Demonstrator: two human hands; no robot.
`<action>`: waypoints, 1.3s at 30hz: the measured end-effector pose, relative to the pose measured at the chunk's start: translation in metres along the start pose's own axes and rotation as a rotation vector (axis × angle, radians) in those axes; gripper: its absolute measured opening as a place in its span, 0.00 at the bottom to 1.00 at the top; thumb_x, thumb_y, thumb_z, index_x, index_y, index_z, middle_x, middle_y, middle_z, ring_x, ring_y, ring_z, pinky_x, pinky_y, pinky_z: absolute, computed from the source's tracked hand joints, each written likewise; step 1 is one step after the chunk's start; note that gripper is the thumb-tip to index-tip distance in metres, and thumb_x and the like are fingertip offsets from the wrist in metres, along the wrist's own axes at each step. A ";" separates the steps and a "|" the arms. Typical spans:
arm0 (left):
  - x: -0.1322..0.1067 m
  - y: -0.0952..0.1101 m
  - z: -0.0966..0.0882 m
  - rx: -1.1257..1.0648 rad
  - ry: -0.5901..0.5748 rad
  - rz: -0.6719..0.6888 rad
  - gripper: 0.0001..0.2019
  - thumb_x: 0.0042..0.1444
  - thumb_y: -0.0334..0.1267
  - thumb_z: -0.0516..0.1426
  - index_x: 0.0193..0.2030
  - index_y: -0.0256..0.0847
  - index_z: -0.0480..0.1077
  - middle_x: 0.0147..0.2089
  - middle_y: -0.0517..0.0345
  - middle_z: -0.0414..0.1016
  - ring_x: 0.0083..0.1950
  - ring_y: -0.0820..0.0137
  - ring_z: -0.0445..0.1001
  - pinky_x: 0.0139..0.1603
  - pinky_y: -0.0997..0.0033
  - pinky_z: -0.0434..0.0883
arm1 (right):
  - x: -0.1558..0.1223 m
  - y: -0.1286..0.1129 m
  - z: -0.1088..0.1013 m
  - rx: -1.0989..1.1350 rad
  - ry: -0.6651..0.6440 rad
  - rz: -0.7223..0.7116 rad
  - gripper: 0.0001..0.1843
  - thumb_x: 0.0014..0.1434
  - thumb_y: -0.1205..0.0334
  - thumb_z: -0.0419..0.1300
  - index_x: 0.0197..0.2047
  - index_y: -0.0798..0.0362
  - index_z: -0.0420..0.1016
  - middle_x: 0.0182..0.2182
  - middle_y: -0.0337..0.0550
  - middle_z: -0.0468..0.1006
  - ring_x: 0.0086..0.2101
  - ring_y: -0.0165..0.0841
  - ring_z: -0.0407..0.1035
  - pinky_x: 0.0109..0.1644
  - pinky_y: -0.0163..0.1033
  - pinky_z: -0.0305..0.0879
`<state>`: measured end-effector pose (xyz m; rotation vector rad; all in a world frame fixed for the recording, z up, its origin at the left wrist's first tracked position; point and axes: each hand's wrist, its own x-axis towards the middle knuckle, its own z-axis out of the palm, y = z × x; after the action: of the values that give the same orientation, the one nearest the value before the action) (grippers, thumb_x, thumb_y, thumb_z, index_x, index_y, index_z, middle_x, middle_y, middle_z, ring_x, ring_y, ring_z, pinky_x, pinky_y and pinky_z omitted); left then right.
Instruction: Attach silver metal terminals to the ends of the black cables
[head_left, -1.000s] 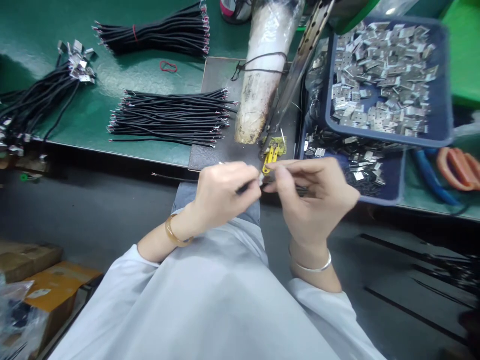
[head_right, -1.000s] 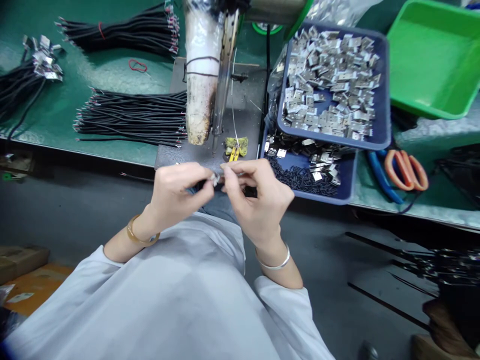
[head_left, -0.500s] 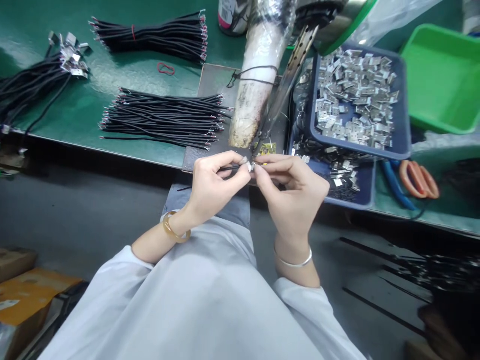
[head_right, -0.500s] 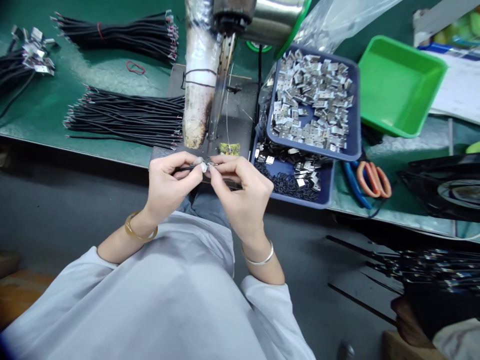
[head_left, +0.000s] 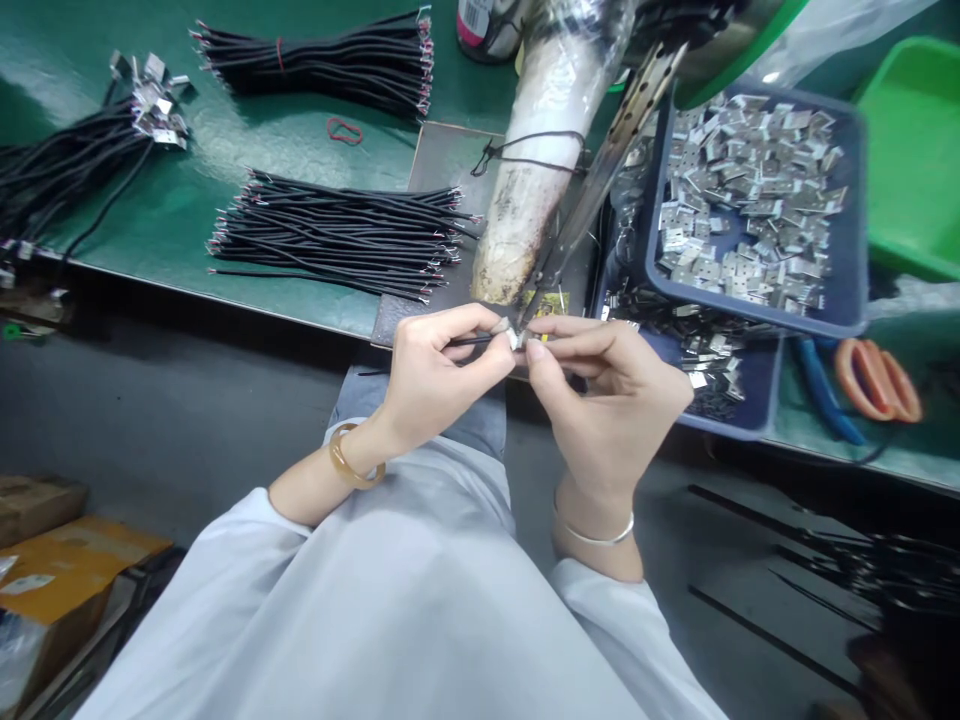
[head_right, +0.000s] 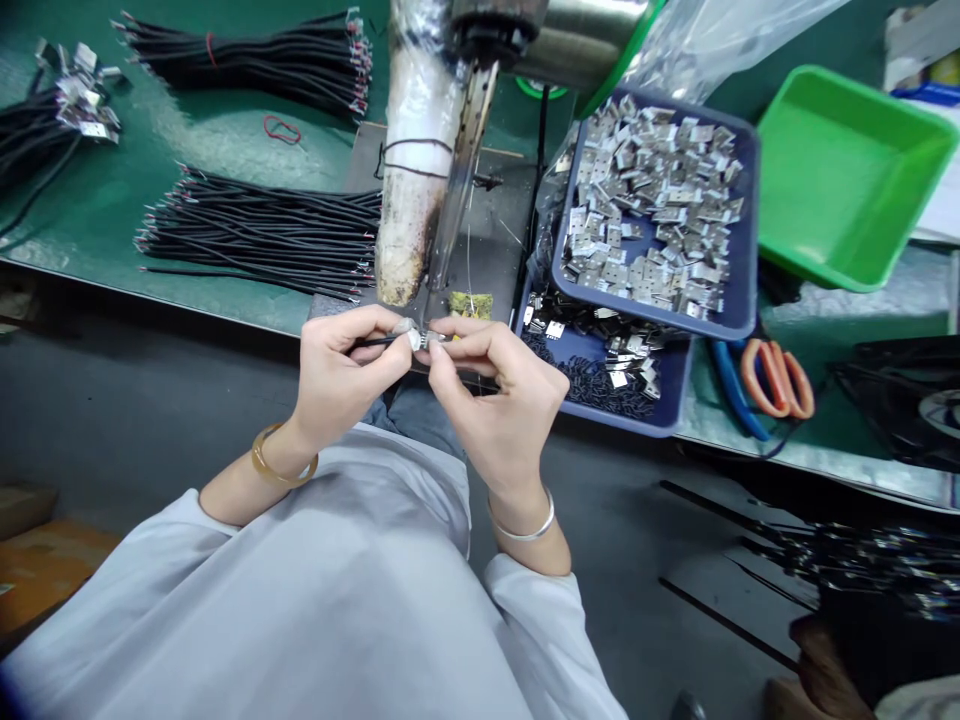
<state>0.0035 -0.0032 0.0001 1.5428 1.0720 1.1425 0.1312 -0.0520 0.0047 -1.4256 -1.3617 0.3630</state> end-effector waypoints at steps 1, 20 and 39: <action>0.000 0.000 -0.001 0.003 -0.022 -0.012 0.06 0.52 0.32 0.59 0.26 0.37 0.76 0.24 0.64 0.74 0.25 0.80 0.67 0.22 0.83 0.60 | -0.001 0.000 -0.001 -0.003 -0.005 -0.007 0.07 0.59 0.70 0.66 0.32 0.50 0.75 0.36 0.38 0.84 0.34 0.30 0.81 0.35 0.32 0.81; -0.006 -0.005 0.002 0.093 -0.011 0.073 0.06 0.54 0.30 0.58 0.27 0.37 0.75 0.26 0.63 0.77 0.28 0.78 0.71 0.26 0.84 0.65 | -0.001 0.003 0.000 -0.073 -0.021 -0.048 0.04 0.60 0.69 0.66 0.33 0.51 0.78 0.33 0.38 0.84 0.32 0.31 0.81 0.34 0.32 0.82; -0.009 -0.002 -0.003 0.113 -0.088 0.134 0.06 0.54 0.30 0.57 0.27 0.37 0.74 0.25 0.64 0.76 0.26 0.79 0.69 0.24 0.82 0.62 | -0.012 -0.001 -0.009 -0.141 -0.049 -0.119 0.05 0.61 0.68 0.65 0.34 0.49 0.76 0.34 0.37 0.85 0.34 0.31 0.81 0.34 0.33 0.81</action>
<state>-0.0014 -0.0105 -0.0031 1.7596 1.0007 1.1090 0.1346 -0.0664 0.0038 -1.4503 -1.5299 0.2293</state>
